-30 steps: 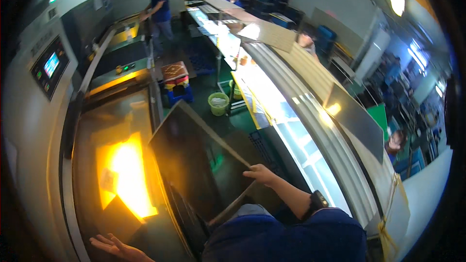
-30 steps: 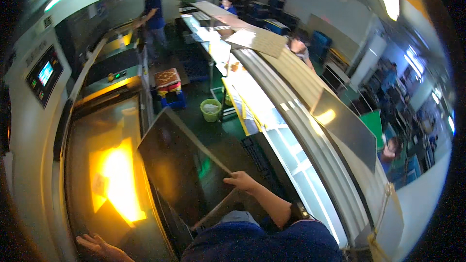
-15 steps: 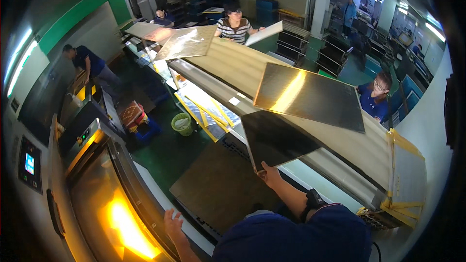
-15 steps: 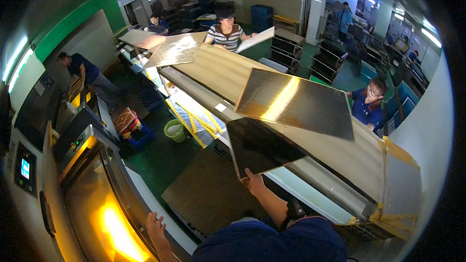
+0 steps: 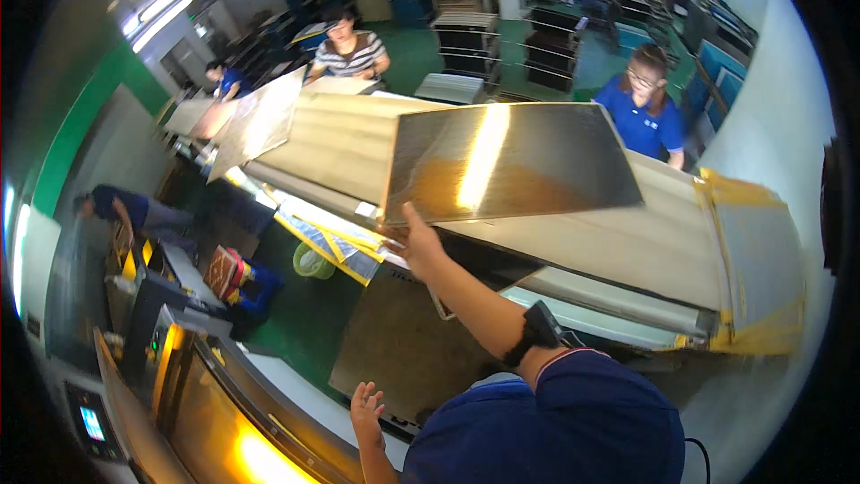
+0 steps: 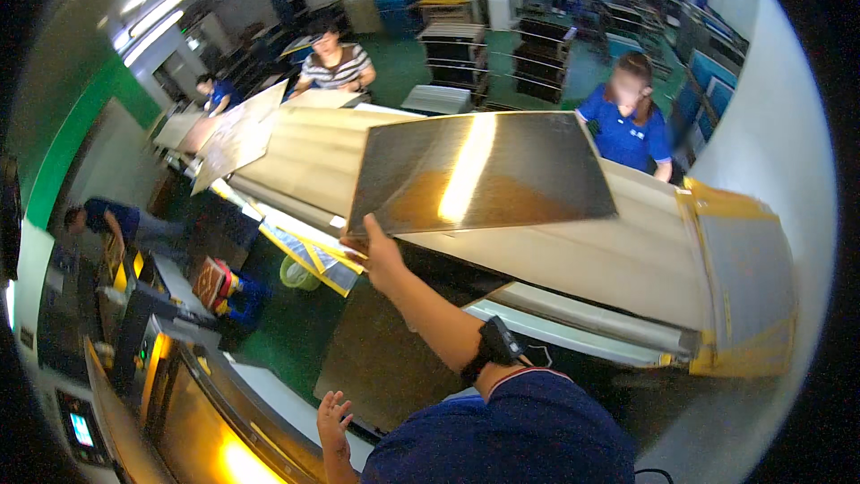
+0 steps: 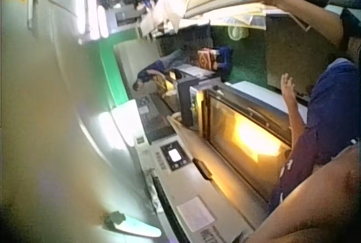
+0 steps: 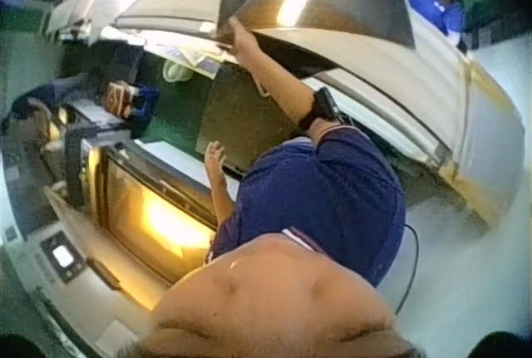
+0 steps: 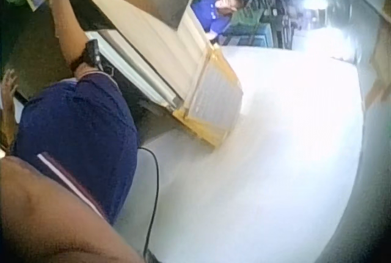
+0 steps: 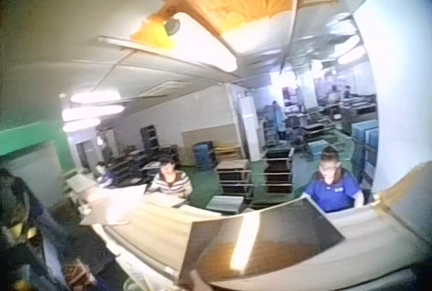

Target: The recorder is operating an LED exposure machine, loading panels, smoothing them with a squeegee tool, and passing them to an assembly line.

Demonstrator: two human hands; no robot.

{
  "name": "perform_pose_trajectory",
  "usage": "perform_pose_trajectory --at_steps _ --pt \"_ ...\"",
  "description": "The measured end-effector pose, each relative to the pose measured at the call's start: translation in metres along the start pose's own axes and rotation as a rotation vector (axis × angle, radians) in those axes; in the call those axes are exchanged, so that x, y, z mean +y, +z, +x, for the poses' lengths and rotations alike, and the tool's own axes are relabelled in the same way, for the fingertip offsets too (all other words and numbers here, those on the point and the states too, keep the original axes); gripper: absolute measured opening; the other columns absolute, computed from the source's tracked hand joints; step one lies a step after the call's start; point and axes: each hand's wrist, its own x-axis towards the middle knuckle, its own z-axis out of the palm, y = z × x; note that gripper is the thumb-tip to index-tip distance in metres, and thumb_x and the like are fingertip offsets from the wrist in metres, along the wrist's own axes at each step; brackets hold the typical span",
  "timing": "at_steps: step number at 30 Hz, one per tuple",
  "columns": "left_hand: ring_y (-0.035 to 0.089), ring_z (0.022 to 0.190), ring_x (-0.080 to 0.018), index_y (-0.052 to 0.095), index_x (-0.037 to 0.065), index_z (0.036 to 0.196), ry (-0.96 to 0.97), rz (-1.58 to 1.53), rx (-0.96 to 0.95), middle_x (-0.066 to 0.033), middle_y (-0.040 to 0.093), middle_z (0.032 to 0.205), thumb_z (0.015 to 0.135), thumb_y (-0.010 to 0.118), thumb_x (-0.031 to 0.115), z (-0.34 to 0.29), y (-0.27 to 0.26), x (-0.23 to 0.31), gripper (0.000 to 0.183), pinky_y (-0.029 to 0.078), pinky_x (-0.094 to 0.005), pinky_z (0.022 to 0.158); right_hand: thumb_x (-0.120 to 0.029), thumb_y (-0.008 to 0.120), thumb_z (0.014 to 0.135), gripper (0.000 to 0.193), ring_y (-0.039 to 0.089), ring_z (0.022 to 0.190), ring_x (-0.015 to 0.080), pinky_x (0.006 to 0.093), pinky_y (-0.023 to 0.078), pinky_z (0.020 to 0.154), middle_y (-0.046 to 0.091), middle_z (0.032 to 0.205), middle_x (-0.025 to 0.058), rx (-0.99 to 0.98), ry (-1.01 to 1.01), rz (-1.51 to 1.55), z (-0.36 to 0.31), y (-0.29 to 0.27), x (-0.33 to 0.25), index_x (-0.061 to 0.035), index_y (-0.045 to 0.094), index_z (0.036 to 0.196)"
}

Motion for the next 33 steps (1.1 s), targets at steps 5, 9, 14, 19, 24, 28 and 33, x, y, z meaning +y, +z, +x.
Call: perform_pose_trajectory --at_steps 5,9,14,19,24,28,33 --pt "0.056 0.116 -0.0249 0.04 0.005 0.143 0.058 0.035 -0.22 -0.0118 0.052 0.139 0.094 0.054 0.021 0.035 0.011 0.022 0.053 0.045 -0.0403 0.091 -0.038 0.057 0.097 0.041 0.064 0.096 0.0214 0.0363 0.052 0.083 0.068 0.104 0.0123 -0.289 -0.049 -0.438 -0.042 -0.035 0.028 -0.0008 0.062 0.113" --pt "0.06 0.109 -0.0327 0.045 0.009 0.138 0.056 -0.454 -0.499 -0.0139 0.055 0.134 0.097 0.044 0.054 0.059 0.0 0.065 0.061 0.048 -0.0554 0.089 -0.042 0.062 0.094 0.059 0.059 0.111 0.0247 0.0361 0.045 0.097 0.066 0.116 0.0144 -0.372 0.225 -1.157 -0.16 -0.069 0.005 0.0043 0.056 0.13" --pt "0.06 0.108 -0.035 0.046 -0.001 0.134 -0.05 -0.888 -0.586 -0.0195 0.058 0.127 0.095 0.047 0.052 0.1 -0.064 0.086 0.066 0.047 -0.0515 0.097 -0.043 0.063 0.092 0.053 0.06 0.101 0.0207 0.0342 0.047 0.089 0.068 0.106 0.0112 -0.554 0.384 -1.132 -0.193 -0.097 0.007 0.0057 0.064 0.113" --pt "0.06 0.106 -0.0329 0.047 -0.005 0.13 0.187 -0.263 -0.203 -0.02 0.058 0.123 0.087 0.065 0.016 0.076 -0.132 0.055 0.052 0.048 -0.0435 0.098 -0.041 0.06 0.094 0.047 0.061 0.088 0.0205 0.0356 0.048 0.078 0.067 0.093 0.0119 -0.485 0.154 -1.47 -0.143 -0.076 0.067 0.0041 0.065 0.106" --pt "0.059 0.104 -0.0298 0.046 -0.006 0.132 0.143 -0.34 0.523 -0.0169 0.057 0.122 0.085 0.061 0.004 0.01 -0.211 -0.011 0.05 0.051 -0.0399 0.091 -0.038 0.058 0.095 0.044 0.065 0.101 0.0253 0.0373 0.05 0.088 0.068 0.109 0.0149 -0.513 0.034 -1.431 -0.113 -0.054 0.201 -0.0032 0.058 0.123" --pt "0.06 0.104 -0.0276 0.057 -0.005 0.121 0.204 -0.26 0.844 -0.016 0.059 0.122 0.087 0.059 0.01 -0.061 -0.265 -0.105 0.037 0.052 -0.0369 0.087 -0.029 0.058 0.097 0.05 0.059 0.116 0.0244 0.0366 0.046 0.099 0.061 0.127 0.0144 -0.815 0.474 -1.394 -0.127 -0.033 0.276 -0.006 0.045 0.14" --pt "0.061 0.1 -0.0268 0.051 -0.005 0.126 -0.075 -0.624 1.28 -0.0152 0.06 0.116 0.085 0.068 0.014 -0.15 -0.297 -0.157 0.048 0.049 -0.0395 0.087 -0.026 0.055 0.099 0.044 0.059 0.117 0.0261 0.0367 0.045 0.1 0.061 0.128 0.013 -1.158 0.909 -1.59 -0.146 -0.009 0.339 -0.0034 0.051 0.136"
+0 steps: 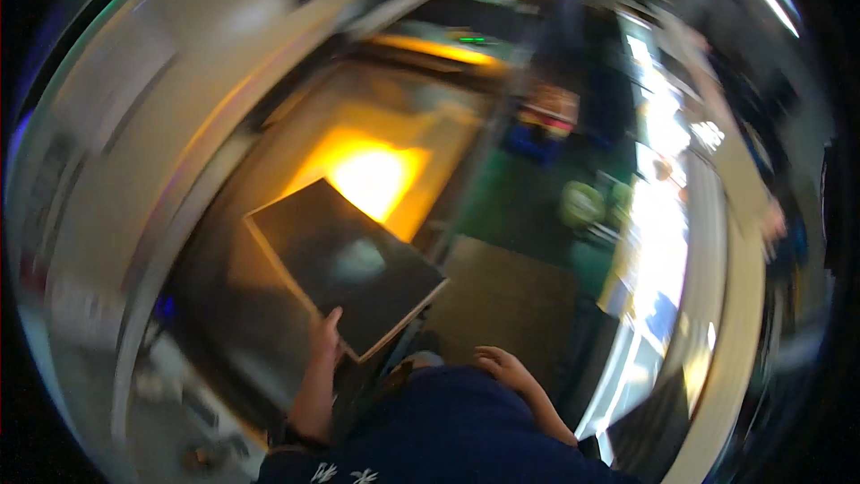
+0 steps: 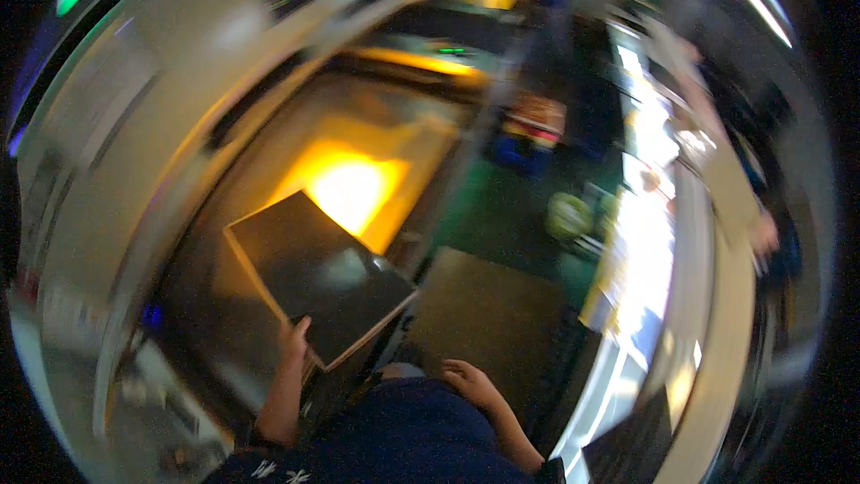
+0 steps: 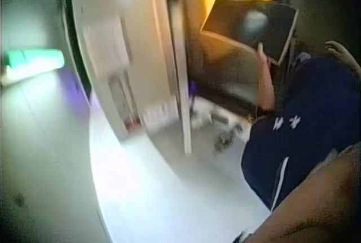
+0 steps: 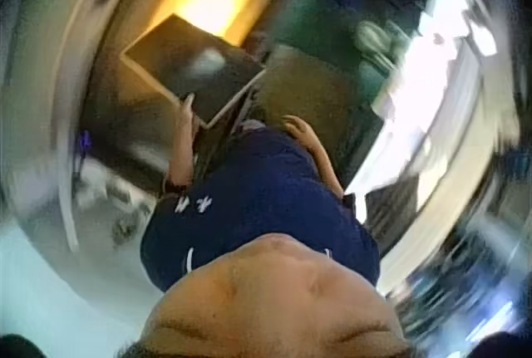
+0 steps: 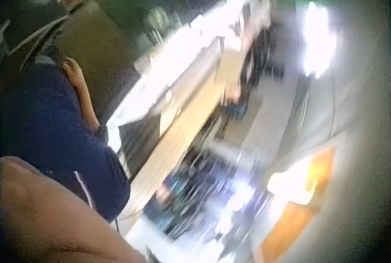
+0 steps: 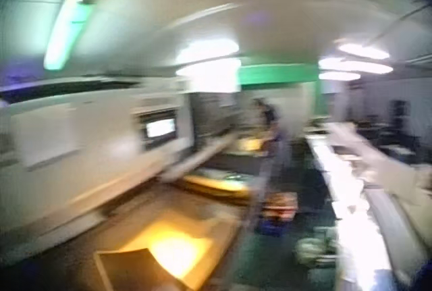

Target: The recorder is operating an LED exposure machine, loading panels, smoothing them with a squeegee tool, and passing them to an assembly line.

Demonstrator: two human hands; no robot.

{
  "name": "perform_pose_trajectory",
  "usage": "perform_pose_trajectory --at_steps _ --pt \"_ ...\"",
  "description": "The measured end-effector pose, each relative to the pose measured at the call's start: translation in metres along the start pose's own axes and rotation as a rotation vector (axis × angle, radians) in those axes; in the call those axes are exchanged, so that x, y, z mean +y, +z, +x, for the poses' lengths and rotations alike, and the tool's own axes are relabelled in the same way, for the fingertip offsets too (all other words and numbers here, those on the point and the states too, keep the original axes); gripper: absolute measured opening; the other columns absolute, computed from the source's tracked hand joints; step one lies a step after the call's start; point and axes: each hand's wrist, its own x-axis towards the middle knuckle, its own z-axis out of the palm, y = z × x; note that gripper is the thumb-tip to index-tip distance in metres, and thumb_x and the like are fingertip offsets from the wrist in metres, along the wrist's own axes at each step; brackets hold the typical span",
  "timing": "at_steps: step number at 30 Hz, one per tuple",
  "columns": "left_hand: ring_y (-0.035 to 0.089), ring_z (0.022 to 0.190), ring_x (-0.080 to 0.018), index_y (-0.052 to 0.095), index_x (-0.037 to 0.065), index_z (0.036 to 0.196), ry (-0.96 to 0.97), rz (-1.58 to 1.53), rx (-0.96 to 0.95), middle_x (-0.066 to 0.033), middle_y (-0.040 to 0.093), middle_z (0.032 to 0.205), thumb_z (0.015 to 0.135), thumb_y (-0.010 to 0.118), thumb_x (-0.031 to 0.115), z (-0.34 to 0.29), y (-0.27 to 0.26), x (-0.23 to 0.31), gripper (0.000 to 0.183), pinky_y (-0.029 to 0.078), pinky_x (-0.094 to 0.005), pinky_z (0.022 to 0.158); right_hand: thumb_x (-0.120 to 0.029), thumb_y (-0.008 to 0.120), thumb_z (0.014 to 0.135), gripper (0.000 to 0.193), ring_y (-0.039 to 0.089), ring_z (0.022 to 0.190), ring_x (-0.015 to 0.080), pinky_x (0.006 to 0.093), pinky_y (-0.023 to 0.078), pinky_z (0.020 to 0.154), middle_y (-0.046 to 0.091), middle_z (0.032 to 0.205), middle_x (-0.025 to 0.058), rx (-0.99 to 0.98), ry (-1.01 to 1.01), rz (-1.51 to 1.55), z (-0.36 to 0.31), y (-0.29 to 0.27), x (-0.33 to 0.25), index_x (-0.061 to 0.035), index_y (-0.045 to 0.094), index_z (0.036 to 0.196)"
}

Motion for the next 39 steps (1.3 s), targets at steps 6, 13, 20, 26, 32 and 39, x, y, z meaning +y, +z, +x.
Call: perform_pose_trajectory --at_steps 6,13,20,26,32,39 --pt "0.059 0.11 -0.0314 0.045 -0.006 0.134 -0.212 -0.168 0.227 -0.0209 0.056 0.128 0.084 0.073 0.02 0.023 -0.104 -0.023 0.064 0.047 -0.0394 0.091 -0.02 0.055 0.097 0.04 0.062 0.11 0.0217 0.0327 0.048 0.096 0.066 0.117 0.0146 -0.099 0.008 -0.077 0.099 0.011 -0.043 0.0059 0.054 0.128" --pt "0.011 0.148 -0.0383 0.021 0.019 0.155 0.091 1.196 0.33 -0.0125 0.01 0.162 0.092 0.056 0.052 0.036 -0.101 -0.043 0.08 0.011 -0.0711 0.111 -0.018 0.059 0.095 0.04 0.061 0.108 0.0226 0.0342 0.049 0.093 0.064 0.12 0.0137 -0.277 -0.376 -0.364 0.172 0.062 -0.16 0.0014 0.055 0.129" --pt "0.007 0.148 -0.0389 0.026 0.028 0.153 0.19 1.343 0.224 -0.0008 0.011 0.163 0.091 0.038 0.069 0.055 -0.082 -0.088 0.074 0.0 -0.0816 0.102 -0.015 0.07 0.081 0.053 0.048 0.128 0.0324 0.0462 0.033 0.109 0.051 0.137 0.0177 0.223 -1.431 -0.475 0.145 0.096 -0.369 -0.0046 0.053 0.13" --pt "0.006 0.148 -0.038 0.028 0.029 0.153 0.167 1.333 0.181 -0.001 0.012 0.163 0.093 0.038 0.065 0.066 -0.076 -0.076 0.071 0.001 -0.0803 0.104 -0.024 0.078 0.07 0.055 0.05 0.123 0.0354 0.0519 0.028 0.113 0.057 0.127 0.0154 0.476 -1.672 -0.918 0.125 0.091 -0.517 -0.0079 0.06 0.118" --pt "0.003 0.148 -0.0398 0.023 0.018 0.154 0.235 1.247 0.295 -0.011 0.008 0.163 0.093 0.041 0.064 0.061 -0.064 -0.105 0.078 0.004 -0.0755 0.107 -0.021 0.078 0.066 0.035 0.054 0.11 0.032 0.0522 0.029 0.111 0.062 0.101 0.0093 0.443 -1.625 -1.023 0.13 0.082 -0.479 -0.0127 0.062 0.097" --pt "0.011 0.148 -0.0374 0.022 0.004 0.153 0.297 0.647 -0.471 -0.0184 0.013 0.161 0.096 0.047 0.054 0.004 0.037 -0.048 0.079 0.013 -0.0514 0.117 -0.035 0.08 0.067 0.027 0.065 0.086 0.0279 0.0487 0.043 0.094 0.067 0.081 0.0047 0.089 -0.996 -1.587 0.137 0.038 -0.356 -0.0169 0.072 0.085"
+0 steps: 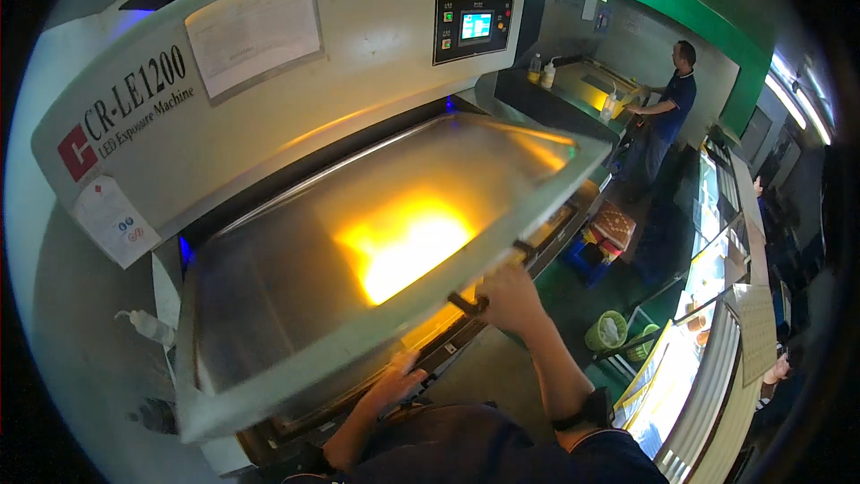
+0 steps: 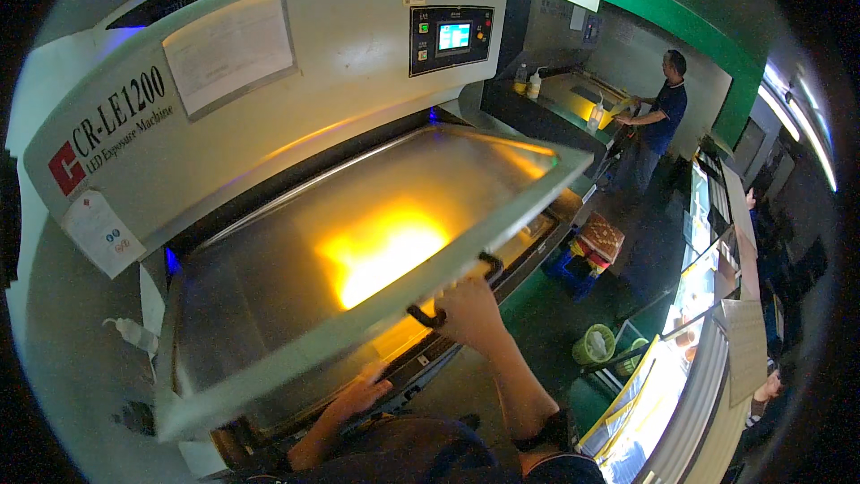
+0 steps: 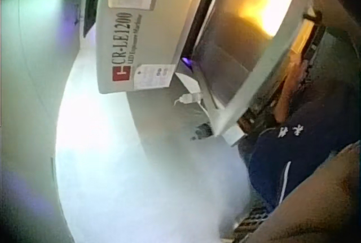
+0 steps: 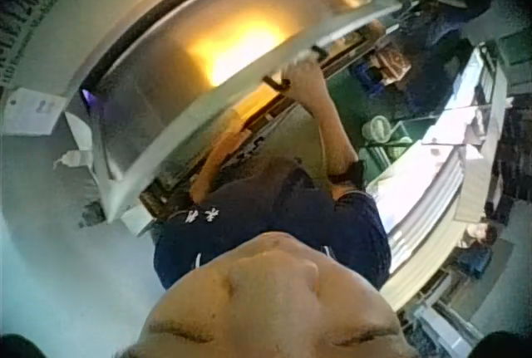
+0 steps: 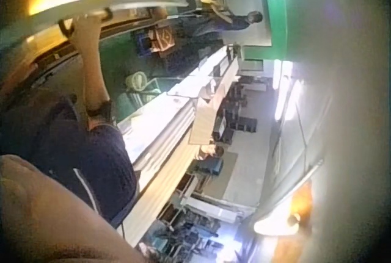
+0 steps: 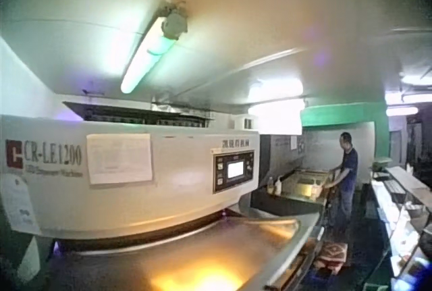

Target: The recorder is operating an LED exposure machine, loading panels, smoothing them with a squeegee tool, and passing them to an assembly line.

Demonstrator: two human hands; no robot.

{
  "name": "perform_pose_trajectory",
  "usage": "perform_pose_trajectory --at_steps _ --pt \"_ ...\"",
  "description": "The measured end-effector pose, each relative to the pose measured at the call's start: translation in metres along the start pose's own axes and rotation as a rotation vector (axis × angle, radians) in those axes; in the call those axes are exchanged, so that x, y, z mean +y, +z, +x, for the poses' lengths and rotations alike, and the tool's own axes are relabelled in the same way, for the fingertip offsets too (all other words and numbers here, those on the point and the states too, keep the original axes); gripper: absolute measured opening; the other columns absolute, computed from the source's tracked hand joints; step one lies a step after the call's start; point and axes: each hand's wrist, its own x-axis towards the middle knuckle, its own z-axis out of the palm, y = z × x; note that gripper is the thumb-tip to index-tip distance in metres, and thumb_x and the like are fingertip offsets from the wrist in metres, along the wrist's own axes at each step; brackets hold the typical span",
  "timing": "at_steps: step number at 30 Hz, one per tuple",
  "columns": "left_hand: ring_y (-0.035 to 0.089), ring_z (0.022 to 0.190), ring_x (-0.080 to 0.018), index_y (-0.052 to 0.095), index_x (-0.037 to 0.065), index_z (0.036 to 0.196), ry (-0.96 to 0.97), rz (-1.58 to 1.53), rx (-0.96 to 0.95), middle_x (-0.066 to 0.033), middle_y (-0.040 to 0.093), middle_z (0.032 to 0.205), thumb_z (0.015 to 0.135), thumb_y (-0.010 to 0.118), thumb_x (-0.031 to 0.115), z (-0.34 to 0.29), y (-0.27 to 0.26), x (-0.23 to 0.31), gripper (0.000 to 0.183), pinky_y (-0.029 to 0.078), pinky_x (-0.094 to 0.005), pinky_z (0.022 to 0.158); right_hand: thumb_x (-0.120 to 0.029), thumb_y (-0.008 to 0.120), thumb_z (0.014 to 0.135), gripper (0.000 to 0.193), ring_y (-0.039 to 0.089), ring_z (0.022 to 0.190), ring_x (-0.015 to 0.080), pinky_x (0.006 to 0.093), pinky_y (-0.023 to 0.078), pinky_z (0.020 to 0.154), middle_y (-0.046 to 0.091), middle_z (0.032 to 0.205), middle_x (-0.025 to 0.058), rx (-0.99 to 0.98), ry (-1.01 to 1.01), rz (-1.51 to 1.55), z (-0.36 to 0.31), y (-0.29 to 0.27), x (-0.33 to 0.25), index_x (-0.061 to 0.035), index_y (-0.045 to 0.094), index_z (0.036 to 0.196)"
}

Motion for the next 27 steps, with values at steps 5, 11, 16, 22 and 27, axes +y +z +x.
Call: perform_pose_trajectory --at_steps 5,11,16,22,27 --pt "0.026 0.143 -0.034 0.03 0.007 0.15 0.25 -0.015 -0.29 -0.0172 0.025 0.157 0.099 0.046 0.05 0.008 -0.002 0.032 0.068 0.022 -0.0418 0.117 -0.051 0.079 0.072 0.047 0.069 0.095 0.0308 0.0462 0.052 0.085 0.073 0.095 0.0099 -0.611 0.094 -0.038 -0.047 0.183 -0.007 -0.0101 0.074 0.096" --pt "0.024 0.144 -0.036 0.036 0.018 0.15 -0.096 0.304 0.128 -0.0118 0.028 0.157 0.096 0.043 0.059 0.066 -0.066 -0.019 0.068 0.016 -0.0578 0.116 -0.05 0.08 0.072 0.046 0.066 0.105 0.0276 0.0461 0.046 0.095 0.072 0.106 0.0071 -0.817 0.052 -0.049 -0.042 0.257 -0.012 -0.0152 0.075 0.101" --pt "0.01 0.148 -0.0357 0.033 0.019 0.151 -0.442 0.457 0.34 -0.0054 0.019 0.161 0.094 0.04 0.061 0.034 -0.074 -0.084 0.07 0.002 -0.0703 0.112 -0.055 0.075 0.075 0.046 0.064 0.11 0.0273 0.046 0.039 0.103 0.071 0.108 0.0062 -0.921 0.041 -0.048 -0.041 0.279 -0.005 -0.0181 0.075 0.102" --pt "0.011 0.148 -0.0367 0.033 0.017 0.151 -0.288 0.712 0.485 -0.0036 0.017 0.162 0.089 0.046 0.062 0.027 -0.068 -0.075 0.077 0.0 -0.0678 0.114 -0.058 0.066 0.081 0.056 0.058 0.117 0.0306 0.0453 0.039 0.104 0.068 0.113 0.0107 -0.614 0.073 0.104 -0.076 0.282 -0.007 -0.011 0.069 0.112" --pt "0.012 0.148 -0.0376 0.036 0.017 0.149 -0.361 0.715 0.461 -0.0052 0.021 0.161 0.086 0.047 0.063 0.03 -0.075 -0.081 0.08 0.0 -0.0679 0.113 -0.053 0.064 0.085 0.057 0.058 0.116 0.0335 0.044 0.041 0.104 0.067 0.116 0.0133 -0.159 0.414 1.016 -0.114 0.253 -0.015 -0.0076 0.065 0.12"
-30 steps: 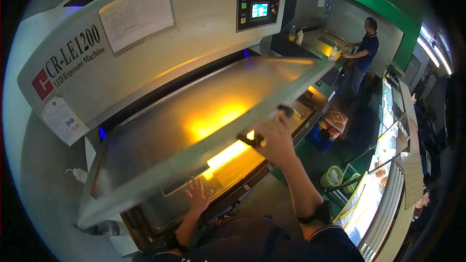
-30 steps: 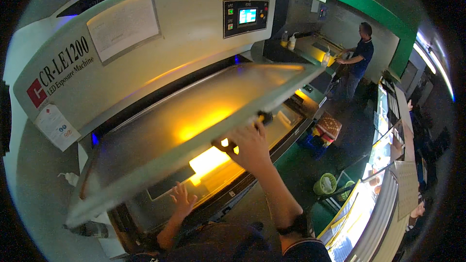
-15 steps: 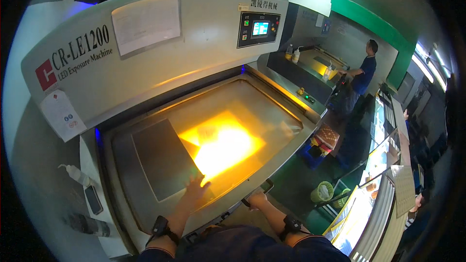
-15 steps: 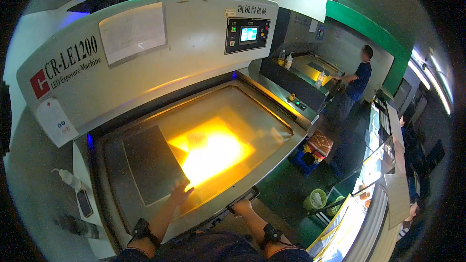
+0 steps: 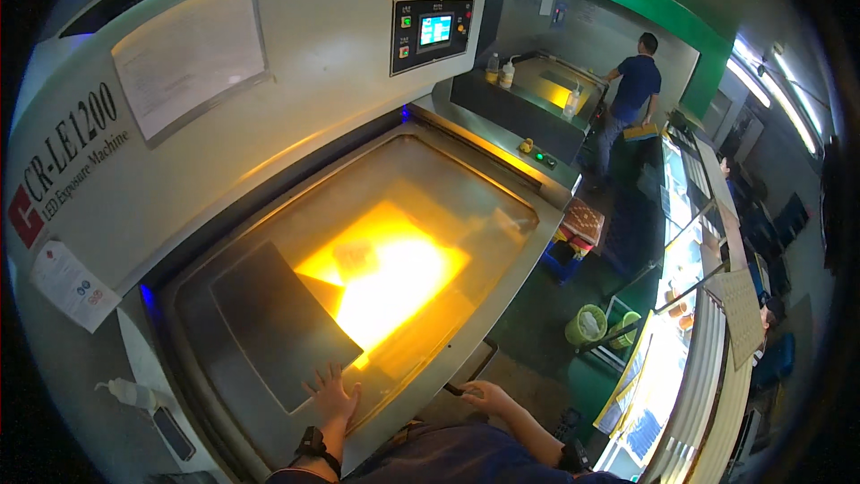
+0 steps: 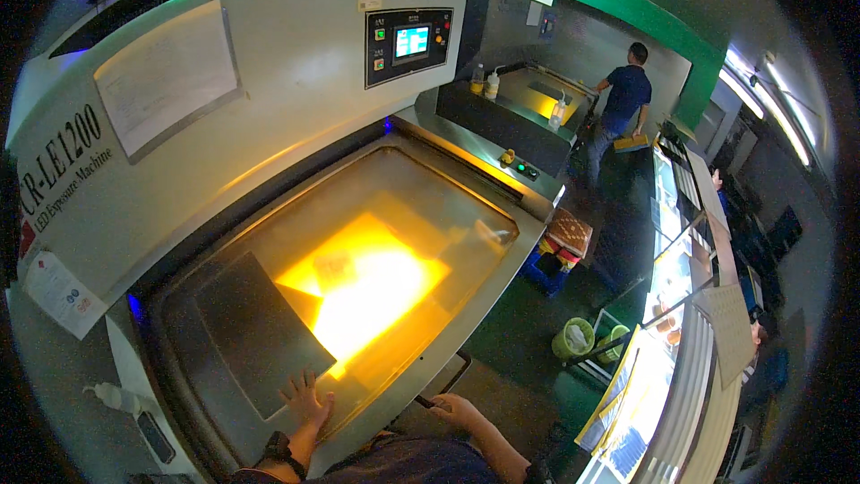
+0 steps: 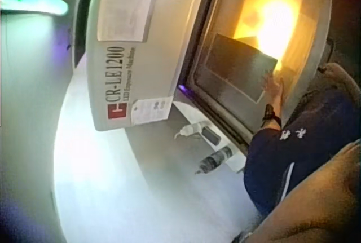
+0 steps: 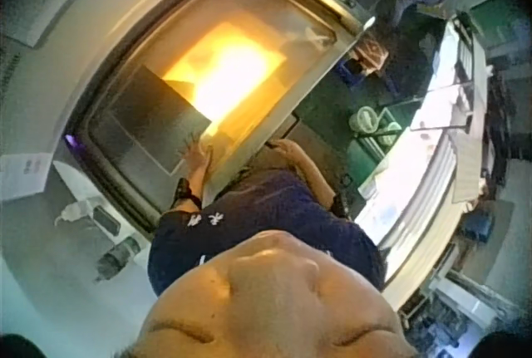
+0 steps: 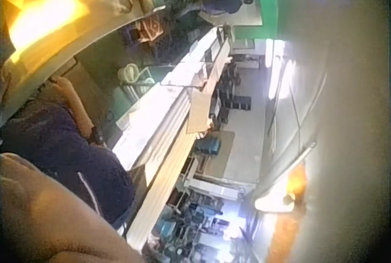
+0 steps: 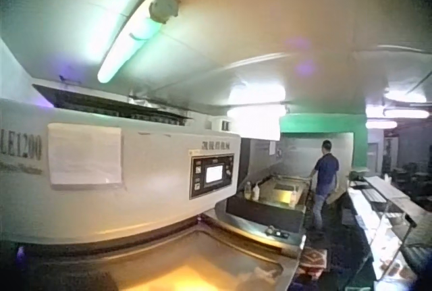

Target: The recorder is operating an LED exposure machine, loading panels, smoothing them with a squeegee tool, and passing them to an assembly line.

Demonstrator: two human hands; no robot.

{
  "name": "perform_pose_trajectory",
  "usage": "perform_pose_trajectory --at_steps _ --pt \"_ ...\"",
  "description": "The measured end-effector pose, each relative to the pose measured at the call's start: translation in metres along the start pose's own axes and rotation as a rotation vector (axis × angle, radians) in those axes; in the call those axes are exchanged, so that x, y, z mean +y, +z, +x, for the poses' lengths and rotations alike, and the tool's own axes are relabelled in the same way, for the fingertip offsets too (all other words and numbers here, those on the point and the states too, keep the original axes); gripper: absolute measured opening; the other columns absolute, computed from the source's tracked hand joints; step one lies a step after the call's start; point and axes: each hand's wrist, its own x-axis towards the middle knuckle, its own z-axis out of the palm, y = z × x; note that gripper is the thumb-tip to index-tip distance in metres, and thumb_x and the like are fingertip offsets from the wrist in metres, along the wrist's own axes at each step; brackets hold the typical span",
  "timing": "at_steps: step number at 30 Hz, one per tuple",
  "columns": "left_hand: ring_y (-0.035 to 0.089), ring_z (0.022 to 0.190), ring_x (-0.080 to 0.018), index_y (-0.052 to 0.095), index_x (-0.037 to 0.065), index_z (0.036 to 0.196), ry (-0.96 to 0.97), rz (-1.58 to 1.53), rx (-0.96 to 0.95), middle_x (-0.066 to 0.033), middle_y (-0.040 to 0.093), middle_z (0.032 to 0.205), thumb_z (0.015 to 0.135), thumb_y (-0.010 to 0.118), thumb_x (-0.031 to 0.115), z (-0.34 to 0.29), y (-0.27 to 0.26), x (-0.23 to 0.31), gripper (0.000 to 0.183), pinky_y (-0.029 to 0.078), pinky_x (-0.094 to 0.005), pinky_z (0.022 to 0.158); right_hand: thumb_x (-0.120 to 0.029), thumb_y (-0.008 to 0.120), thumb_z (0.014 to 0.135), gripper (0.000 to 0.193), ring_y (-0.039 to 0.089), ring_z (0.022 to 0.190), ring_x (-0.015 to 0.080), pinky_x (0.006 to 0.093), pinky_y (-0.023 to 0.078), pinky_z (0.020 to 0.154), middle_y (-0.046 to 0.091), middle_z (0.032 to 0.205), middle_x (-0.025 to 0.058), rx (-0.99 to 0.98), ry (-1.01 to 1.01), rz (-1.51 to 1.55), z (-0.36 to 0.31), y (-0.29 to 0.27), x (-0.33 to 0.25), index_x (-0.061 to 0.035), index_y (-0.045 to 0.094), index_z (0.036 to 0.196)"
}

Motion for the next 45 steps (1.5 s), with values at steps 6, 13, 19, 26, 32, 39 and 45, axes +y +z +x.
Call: perform_pose_trajectory --at_steps 6,13,19,26,32,39,45 --pt "0.013 0.147 -0.0394 0.032 0.016 0.151 -0.006 0.045 0.01 -0.0062 0.02 0.161 0.086 0.047 0.065 -0.002 0.002 0.005 0.083 0.001 -0.0683 0.113 -0.038 0.062 0.091 0.041 0.064 0.107 0.0289 0.0387 0.05 0.094 0.068 0.116 0.0131 -0.033 0.213 -0.034 -0.052 0.018 0.077 -0.009 0.066 0.119" --pt "0.009 0.148 -0.0404 0.031 0.014 0.151 -0.027 0.036 -0.006 -0.0071 0.017 0.161 0.086 0.049 0.063 0.008 0.014 0.019 0.083 0.0 -0.0703 0.111 -0.037 0.062 0.091 0.038 0.066 0.107 0.0244 0.0353 0.05 0.093 0.069 0.115 0.0112 -0.268 0.305 0.141 -0.03 0.007 0.099 -0.0117 0.066 0.12" --pt "0.006 0.148 -0.0398 0.032 0.016 0.151 -0.035 -0.163 0.045 -0.0085 0.013 0.163 0.09 0.046 0.061 0.003 0.046 0.147 0.077 -0.004 -0.0746 0.107 -0.039 0.059 0.091 0.042 0.065 0.107 0.0268 0.0379 0.05 0.092 0.068 0.116 0.0128 -0.541 0.153 -0.395 0.032 -0.066 0.115 -0.0089 0.064 0.12" --pt "0.019 0.146 -0.0371 0.045 0.02 0.144 -0.07 -0.107 0.183 -0.0016 0.031 0.157 0.089 0.049 0.059 -0.015 0.063 0.24 0.067 0.007 -0.0739 0.108 -0.042 0.061 0.09 0.043 0.065 0.107 0.0275 0.0372 0.05 0.094 0.067 0.118 0.0128 -0.405 0.089 -0.375 0.069 -0.164 0.111 -0.0083 0.067 0.117" --pt "0.029 0.142 -0.0364 0.052 0.02 0.137 -0.049 -0.071 0.209 -0.0003 0.036 0.154 0.089 0.05 0.059 -0.002 0.063 0.251 0.062 0.02 -0.0722 0.107 -0.03 0.064 0.094 0.038 0.064 0.108 0.0195 0.034 0.05 0.091 0.067 0.121 0.0103 -0.723 0.075 -0.215 0.035 -0.16 0.226 -0.0055 0.063 0.123" --pt "0.016 0.148 -0.0327 0.047 0.017 0.142 -0.139 -0.199 0.095 -0.0009 0.029 0.158 0.091 0.049 0.058 -0.006 0.04 0.242 0.065 0.012 -0.0666 0.114 -0.022 0.071 0.088 0.045 0.061 0.11 0.0289 0.0403 0.05 0.093 0.063 0.119 0.016 -0.837 -0.069 -0.226 0.134 -0.123 0.236 0.0004 0.057 0.125" --pt "0.017 0.148 -0.032 0.052 0.019 0.139 -0.041 -0.249 0.137 -0.0016 0.032 0.157 0.092 0.047 0.057 -0.004 0.051 0.242 0.061 0.007 -0.0649 0.116 -0.02 0.058 0.089 0.035 0.058 0.113 0.0391 0.0451 0.045 0.097 0.061 0.122 0.021 -0.481 -0.65 -1.267 0.263 -0.121 0.255 0.0 0.062 0.117"
